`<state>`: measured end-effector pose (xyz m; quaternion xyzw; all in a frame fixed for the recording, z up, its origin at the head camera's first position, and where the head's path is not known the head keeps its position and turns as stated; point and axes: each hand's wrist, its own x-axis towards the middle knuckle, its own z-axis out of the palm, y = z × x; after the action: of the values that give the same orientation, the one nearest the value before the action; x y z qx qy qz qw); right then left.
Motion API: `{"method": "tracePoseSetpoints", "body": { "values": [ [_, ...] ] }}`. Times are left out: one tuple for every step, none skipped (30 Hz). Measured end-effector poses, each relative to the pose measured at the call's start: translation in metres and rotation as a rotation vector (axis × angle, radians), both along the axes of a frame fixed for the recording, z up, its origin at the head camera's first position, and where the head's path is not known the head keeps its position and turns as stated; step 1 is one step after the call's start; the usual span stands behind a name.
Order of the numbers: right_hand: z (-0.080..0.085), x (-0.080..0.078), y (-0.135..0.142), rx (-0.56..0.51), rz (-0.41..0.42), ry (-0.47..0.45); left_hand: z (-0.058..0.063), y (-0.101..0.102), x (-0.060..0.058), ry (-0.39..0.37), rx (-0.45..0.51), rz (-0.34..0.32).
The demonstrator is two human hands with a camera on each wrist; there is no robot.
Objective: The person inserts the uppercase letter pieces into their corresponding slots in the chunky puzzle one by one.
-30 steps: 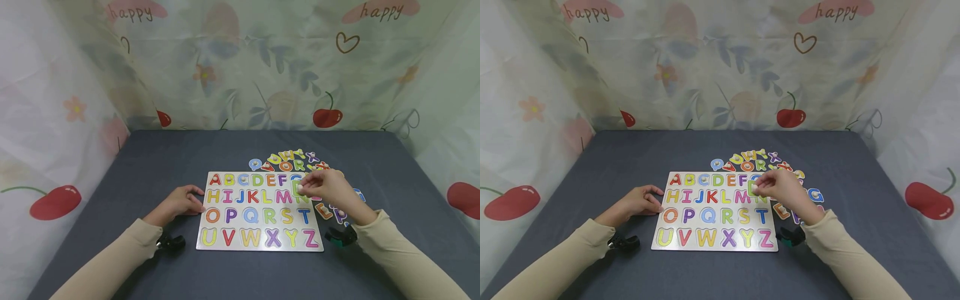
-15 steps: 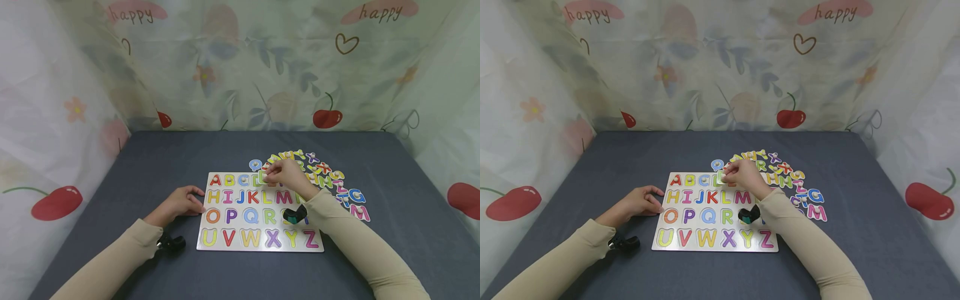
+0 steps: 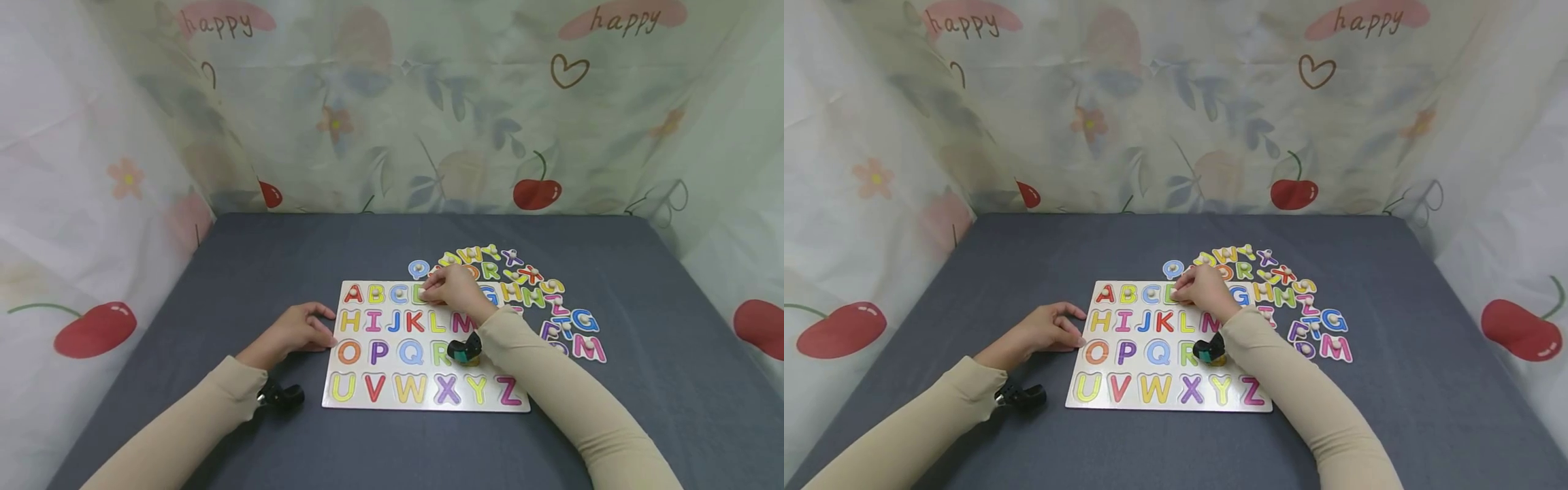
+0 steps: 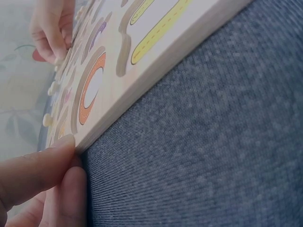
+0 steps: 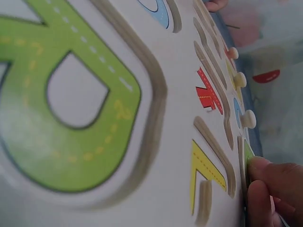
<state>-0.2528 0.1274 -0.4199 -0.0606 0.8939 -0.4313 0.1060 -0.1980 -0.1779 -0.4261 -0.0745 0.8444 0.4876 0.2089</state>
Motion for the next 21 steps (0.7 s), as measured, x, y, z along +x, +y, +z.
{"method": "tracePoseSetpoints", "body": {
  "values": [
    [-0.0003,-0.0001,0.0,0.008,-0.004,0.003,0.0003,0.0003,-0.0001,0.0,0.001,-0.002],
    [-0.0001,-0.0002,0.0,0.006,-0.007,-0.001,0.0007,0.0004,-0.0002,-0.001,0.003,-0.004],
    [0.0,-0.0003,0.0,0.008,-0.005,-0.001,0.001,0.0005,-0.0003,-0.001,0.006,-0.006],
    [0.0,-0.0005,0.0001,0.009,-0.005,-0.001,0.0015,0.0004,-0.0003,-0.001,0.008,-0.008],
    [0.0,-0.001,0.0,0.01,-0.003,-0.003,0.0017,0.0003,-0.0006,-0.002,0.009,-0.01],
    [0.0002,-0.0014,-0.0002,0.011,-0.001,-0.006,0.0019,0.0001,-0.0008,-0.003,0.01,-0.011],
    [0.0006,-0.002,-0.0005,0.009,0.001,-0.011,0.0021,-0.0002,-0.0009,-0.003,0.011,-0.012],
    [0.0009,-0.0025,-0.0009,0.01,0.004,-0.016,0.0022,-0.0005,-0.0012,-0.005,0.012,-0.013],
    [0.0012,-0.0032,-0.0014,0.01,0.008,-0.021,0.0024,-0.0005,-0.0014,-0.006,0.011,-0.012],
    [0.0016,-0.0038,-0.0019,0.011,0.008,-0.028,0.0026,-0.0007,-0.0016,-0.007,0.011,-0.01],
    [0.0019,-0.0043,-0.0023,0.011,0.011,-0.036,0.0022,-0.0008,-0.0018,-0.008,0.008,-0.009],
    [0.0022,-0.0046,-0.0027,0.011,0.014,-0.044,0.0019,-0.0009,-0.0019,-0.01,0.007,-0.006],
    [0.0024,-0.0049,-0.0031,0.01,0.017,-0.051,0.0017,-0.001,-0.002,-0.01,0.007,-0.007],
    [0.0025,-0.0049,-0.0034,0.013,0.021,-0.056,0.0013,-0.0009,-0.0021,-0.011,0.005,-0.003],
    [0.0029,-0.0048,-0.0036,0.015,0.025,-0.06,0.0011,-0.0008,-0.0021,-0.012,0.004,0.003],
    [0.0032,-0.0045,-0.0037,0.019,0.029,-0.062,0.0007,-0.0008,-0.0021,-0.011,0.005,0.002],
    [0.0036,-0.0042,-0.0037,0.019,0.031,-0.065,0.0002,-0.0007,-0.0021,-0.01,0.004,0.001],
    [0.0039,-0.0038,-0.0036,0.022,0.036,-0.064,0.0,-0.0007,-0.0021,-0.01,0.009,-0.001],
    [0.0039,-0.0036,-0.0033,0.023,0.039,-0.065,-0.0002,-0.0007,-0.0021,-0.009,0.012,-0.005],
    [0.0043,-0.0031,-0.003,0.02,0.041,-0.068,-0.0007,-0.0006,-0.002,-0.01,0.011,-0.003],
    [0.0045,-0.0029,-0.0026,0.018,0.043,-0.071,-0.0007,-0.0005,-0.0019,-0.009,0.014,-0.008]
  ]
}}
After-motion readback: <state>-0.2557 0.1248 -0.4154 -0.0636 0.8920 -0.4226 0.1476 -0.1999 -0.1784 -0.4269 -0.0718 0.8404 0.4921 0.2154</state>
